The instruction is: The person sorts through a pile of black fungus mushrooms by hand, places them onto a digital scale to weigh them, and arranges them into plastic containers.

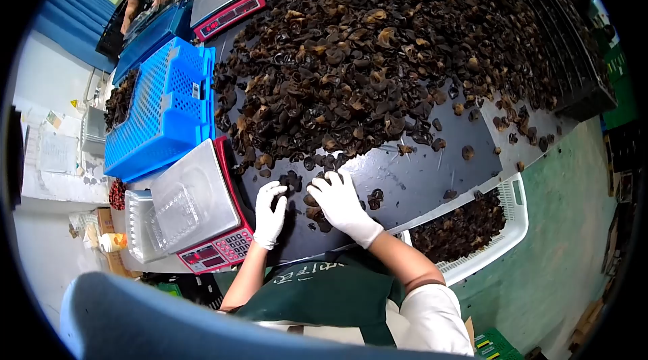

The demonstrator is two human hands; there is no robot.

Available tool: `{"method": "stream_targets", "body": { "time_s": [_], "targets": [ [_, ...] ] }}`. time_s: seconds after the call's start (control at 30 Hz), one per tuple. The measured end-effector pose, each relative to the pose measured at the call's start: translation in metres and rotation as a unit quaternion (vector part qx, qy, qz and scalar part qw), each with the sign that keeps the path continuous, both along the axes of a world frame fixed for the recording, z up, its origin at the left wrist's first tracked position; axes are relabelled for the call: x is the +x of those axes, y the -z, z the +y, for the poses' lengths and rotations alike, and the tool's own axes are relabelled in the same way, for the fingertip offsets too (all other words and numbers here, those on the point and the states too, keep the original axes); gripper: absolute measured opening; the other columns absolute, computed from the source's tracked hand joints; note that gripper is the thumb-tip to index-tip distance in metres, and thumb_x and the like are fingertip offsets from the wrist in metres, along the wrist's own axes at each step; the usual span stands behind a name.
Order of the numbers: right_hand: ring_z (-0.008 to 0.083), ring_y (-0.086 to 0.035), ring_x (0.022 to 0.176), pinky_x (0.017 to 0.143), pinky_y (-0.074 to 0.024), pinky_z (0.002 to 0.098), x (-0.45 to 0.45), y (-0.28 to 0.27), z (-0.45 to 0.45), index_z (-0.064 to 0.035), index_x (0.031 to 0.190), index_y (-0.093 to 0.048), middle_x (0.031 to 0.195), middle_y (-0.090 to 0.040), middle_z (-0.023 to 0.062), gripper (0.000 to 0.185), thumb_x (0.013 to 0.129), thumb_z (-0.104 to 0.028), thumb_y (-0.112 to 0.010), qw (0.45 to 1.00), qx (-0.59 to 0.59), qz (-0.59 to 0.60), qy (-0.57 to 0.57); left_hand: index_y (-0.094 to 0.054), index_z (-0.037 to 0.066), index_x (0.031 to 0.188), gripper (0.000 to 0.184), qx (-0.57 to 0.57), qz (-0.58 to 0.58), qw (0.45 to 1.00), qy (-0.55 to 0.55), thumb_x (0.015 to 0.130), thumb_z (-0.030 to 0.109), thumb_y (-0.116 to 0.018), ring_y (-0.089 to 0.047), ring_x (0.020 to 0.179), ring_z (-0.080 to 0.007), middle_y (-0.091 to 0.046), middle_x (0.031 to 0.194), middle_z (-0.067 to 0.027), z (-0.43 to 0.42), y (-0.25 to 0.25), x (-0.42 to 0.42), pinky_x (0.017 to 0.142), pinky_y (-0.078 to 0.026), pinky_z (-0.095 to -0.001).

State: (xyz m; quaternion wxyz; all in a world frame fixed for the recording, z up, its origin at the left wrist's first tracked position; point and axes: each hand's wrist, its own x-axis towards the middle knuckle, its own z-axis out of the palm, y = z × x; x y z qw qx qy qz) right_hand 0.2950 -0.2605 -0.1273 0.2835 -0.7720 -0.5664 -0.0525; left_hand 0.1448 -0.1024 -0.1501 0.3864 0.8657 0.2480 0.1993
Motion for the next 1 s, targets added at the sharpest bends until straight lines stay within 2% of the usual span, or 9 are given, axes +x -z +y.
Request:
{"method": "stream_targets", "body": {
  "time_s": [0.07, 0.13, 0.27, 0.33, 0.4, 0.5, 0.67, 0.93, 1.0],
  "targets": [
    [0.0239, -0.054, 0.096, 0.098, -0.0356, 0.0433, 0.003, 0.015, 0.007, -0.0134, 0.097, -0.068, 0.096, -0.063, 0.0023, 0.022, 0.076, -0.01, -0.063, 0.998, -0.067, 0.009, -0.017, -0.066, 0.007, 0.11, 0.026, 0.01, -0.003, 1.0, 0.0, 0.084, 0.007, -0.064, -0.053, 0.114, -0.0332, -0.058, 0.119, -0.0162, 0.0, 0.0, -0.007, 0.101, -0.041, -0.041],
    [0.0219, -0.055, 0.095, 0.099, -0.0353, 0.0437, 0.009, 0.019, 0.007, -0.0143, 0.095, -0.068, 0.094, -0.063, 0.0005, 0.021, 0.075, -0.009, -0.066, 0.999, -0.015, 0.038, -0.002, -0.065, 0.006, 0.111, 0.029, 0.087, 0.039, 0.995, -0.007, 0.082, 0.009, -0.065, -0.054, 0.112, -0.0346, -0.057, 0.119, -0.0171, 0.0, -0.01, -0.012, 0.1, -0.041, -0.0423],
    [0.023, -0.062, 0.08, 0.084, -0.0449, 0.0377, 0.031, 0.025, -0.013, -0.0134, 0.086, -0.072, 0.083, -0.069, 0.0018, 0.009, 0.079, -0.008, -0.07, 0.975, 0.064, 0.204, 0.064, -0.057, 0.008, 0.125, 0.05, 0.2, 0.17, 0.963, 0.063, 0.076, 0.013, -0.067, -0.05, 0.11, -0.0385, -0.052, 0.121, -0.0195, -0.013, -0.025, -0.026, 0.093, -0.044, -0.0468],
    [0.0263, -0.064, 0.074, 0.075, -0.0461, 0.037, 0.037, 0.004, -0.023, -0.0108, 0.086, -0.073, 0.08, -0.07, 0.0054, 0.01, 0.077, -0.007, -0.072, 0.966, 0.121, 0.217, 0.071, -0.055, 0.006, 0.122, 0.052, 0.205, 0.231, 0.947, 0.092, 0.072, 0.005, -0.066, -0.05, 0.106, -0.0392, -0.05, 0.116, -0.0206, -0.02, -0.012, -0.032, 0.091, -0.045, -0.0462],
    [0.0262, -0.063, 0.072, 0.073, -0.0453, 0.0378, 0.033, 0.006, -0.025, -0.0103, 0.084, -0.072, 0.077, -0.069, 0.0055, 0.009, 0.075, -0.012, -0.074, 0.964, 0.103, 0.235, 0.065, -0.056, 0.007, 0.118, 0.048, 0.233, 0.229, 0.94, 0.102, 0.071, -0.002, -0.062, -0.052, 0.101, -0.0392, -0.05, 0.112, -0.0198, -0.021, -0.003, -0.032, 0.087, -0.048, -0.0453],
    [0.0251, -0.061, 0.08, 0.076, -0.0434, 0.0377, 0.015, 0.004, -0.02, -0.0118, 0.096, -0.068, 0.088, -0.066, 0.005, 0.022, 0.076, -0.022, -0.072, 0.995, 0.045, 0.064, 0.065, -0.056, 0.009, 0.113, 0.044, 0.121, 0.183, 0.971, 0.099, 0.072, -0.006, -0.06, -0.053, 0.102, -0.0396, -0.049, 0.11, -0.0187, -0.014, -0.006, -0.025, 0.083, -0.051, -0.0443],
    [0.0265, -0.061, 0.08, 0.075, -0.0448, 0.0371, 0.018, 0.024, -0.01, -0.0112, 0.097, -0.068, 0.088, -0.066, 0.0057, 0.016, 0.081, -0.011, -0.065, 0.973, 0.092, 0.141, 0.158, -0.05, 0.01, 0.133, 0.061, 0.114, 0.143, 0.978, 0.105, 0.076, 0.016, -0.072, -0.053, 0.108, -0.0373, -0.051, 0.124, -0.0175, -0.002, -0.039, -0.003, 0.095, -0.046, -0.0432],
    [0.0315, -0.063, 0.076, 0.072, -0.0501, 0.0418, 0.047, 0.025, -0.061, -0.0081, 0.089, -0.07, 0.081, -0.067, 0.0102, 0.011, 0.081, -0.009, -0.063, 0.95, 0.091, 0.131, 0.267, -0.058, 0.007, 0.124, 0.04, 0.114, 0.059, 0.987, 0.095, 0.085, 0.01, -0.062, -0.054, 0.11, -0.0355, -0.056, 0.117, -0.0173, 0.021, -0.029, 0.035, 0.098, -0.044, -0.0418],
    [0.0302, -0.065, 0.077, 0.071, -0.0514, 0.0389, 0.044, 0.02, -0.06, -0.0072, 0.091, -0.072, 0.084, -0.069, 0.0096, 0.012, 0.082, -0.008, -0.064, 0.956, 0.069, 0.153, 0.241, -0.059, 0.007, 0.121, 0.035, 0.103, 0.027, 0.981, 0.164, 0.086, 0.007, -0.059, -0.055, 0.112, -0.0358, -0.058, 0.117, -0.0177, 0.021, -0.022, 0.056, 0.098, -0.044, -0.0417]
  ]
}}
